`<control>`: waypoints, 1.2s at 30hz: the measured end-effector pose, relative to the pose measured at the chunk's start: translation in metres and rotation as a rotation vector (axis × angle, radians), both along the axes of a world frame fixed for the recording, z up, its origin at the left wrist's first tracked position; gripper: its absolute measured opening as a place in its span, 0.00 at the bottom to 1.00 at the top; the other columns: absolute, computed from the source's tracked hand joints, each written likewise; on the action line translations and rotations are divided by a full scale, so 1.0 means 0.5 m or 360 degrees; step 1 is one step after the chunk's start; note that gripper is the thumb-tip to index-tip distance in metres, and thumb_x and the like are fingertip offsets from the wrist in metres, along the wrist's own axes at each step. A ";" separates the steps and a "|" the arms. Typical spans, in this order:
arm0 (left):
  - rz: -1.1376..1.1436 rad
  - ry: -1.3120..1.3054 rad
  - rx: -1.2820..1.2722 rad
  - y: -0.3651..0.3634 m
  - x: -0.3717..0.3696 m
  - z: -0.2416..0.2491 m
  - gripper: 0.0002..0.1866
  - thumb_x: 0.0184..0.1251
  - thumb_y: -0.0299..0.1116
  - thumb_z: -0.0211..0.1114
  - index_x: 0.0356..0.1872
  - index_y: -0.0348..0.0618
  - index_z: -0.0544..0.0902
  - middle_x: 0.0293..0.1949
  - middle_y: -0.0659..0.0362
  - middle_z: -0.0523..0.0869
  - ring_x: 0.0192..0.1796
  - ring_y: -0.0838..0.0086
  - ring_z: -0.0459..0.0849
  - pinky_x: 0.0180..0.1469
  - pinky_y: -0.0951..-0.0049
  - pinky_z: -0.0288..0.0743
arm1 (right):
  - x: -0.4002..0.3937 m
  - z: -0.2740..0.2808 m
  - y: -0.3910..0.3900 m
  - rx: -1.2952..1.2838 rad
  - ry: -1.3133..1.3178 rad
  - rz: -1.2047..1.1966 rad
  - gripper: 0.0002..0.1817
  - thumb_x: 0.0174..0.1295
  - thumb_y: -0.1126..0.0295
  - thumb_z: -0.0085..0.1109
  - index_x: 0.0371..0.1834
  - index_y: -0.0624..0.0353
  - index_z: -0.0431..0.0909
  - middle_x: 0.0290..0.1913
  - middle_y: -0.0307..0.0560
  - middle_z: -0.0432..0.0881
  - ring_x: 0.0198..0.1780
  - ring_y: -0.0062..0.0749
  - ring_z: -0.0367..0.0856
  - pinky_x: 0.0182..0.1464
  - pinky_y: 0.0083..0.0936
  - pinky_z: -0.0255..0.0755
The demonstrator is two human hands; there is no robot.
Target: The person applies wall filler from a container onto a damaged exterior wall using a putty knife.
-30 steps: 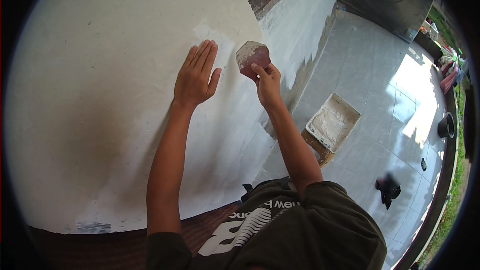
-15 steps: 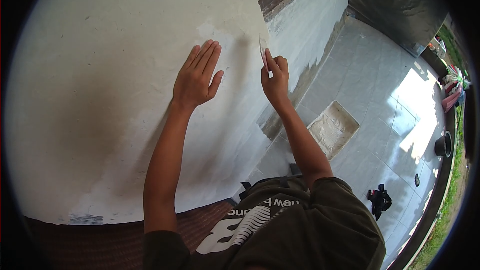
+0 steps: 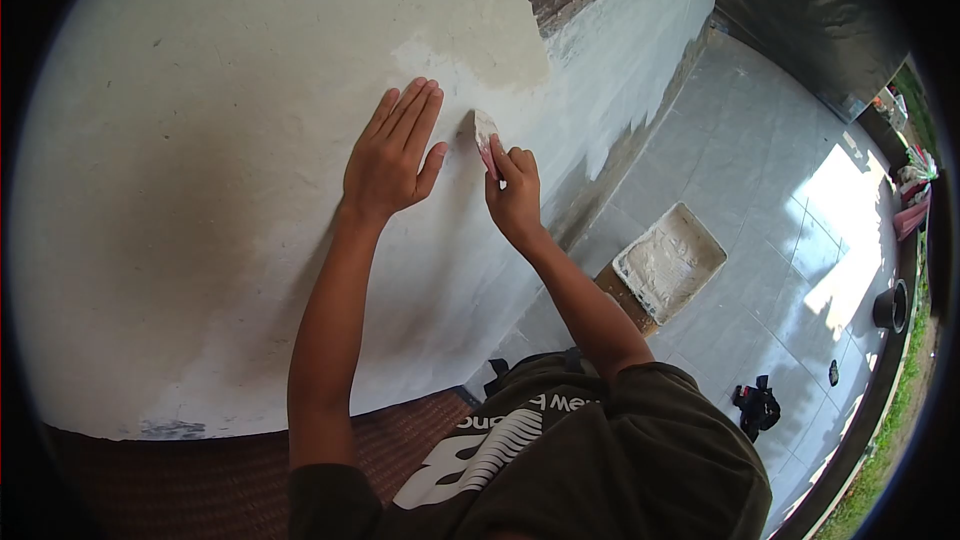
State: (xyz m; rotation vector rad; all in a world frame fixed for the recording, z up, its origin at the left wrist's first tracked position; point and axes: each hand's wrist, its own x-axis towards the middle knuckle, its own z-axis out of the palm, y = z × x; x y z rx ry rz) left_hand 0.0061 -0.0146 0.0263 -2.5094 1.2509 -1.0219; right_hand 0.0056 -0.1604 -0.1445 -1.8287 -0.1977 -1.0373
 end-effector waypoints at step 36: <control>-0.0046 0.0003 -0.0047 0.003 0.001 -0.003 0.27 0.72 0.36 0.54 0.67 0.30 0.72 0.66 0.47 0.78 0.73 0.59 0.71 0.76 0.56 0.60 | -0.021 0.129 0.001 0.0386 -0.0002 0.0076 0.24 0.57 0.86 0.55 0.60 0.70 0.78 0.27 0.48 0.71 0.26 0.34 0.72 0.30 0.29 0.70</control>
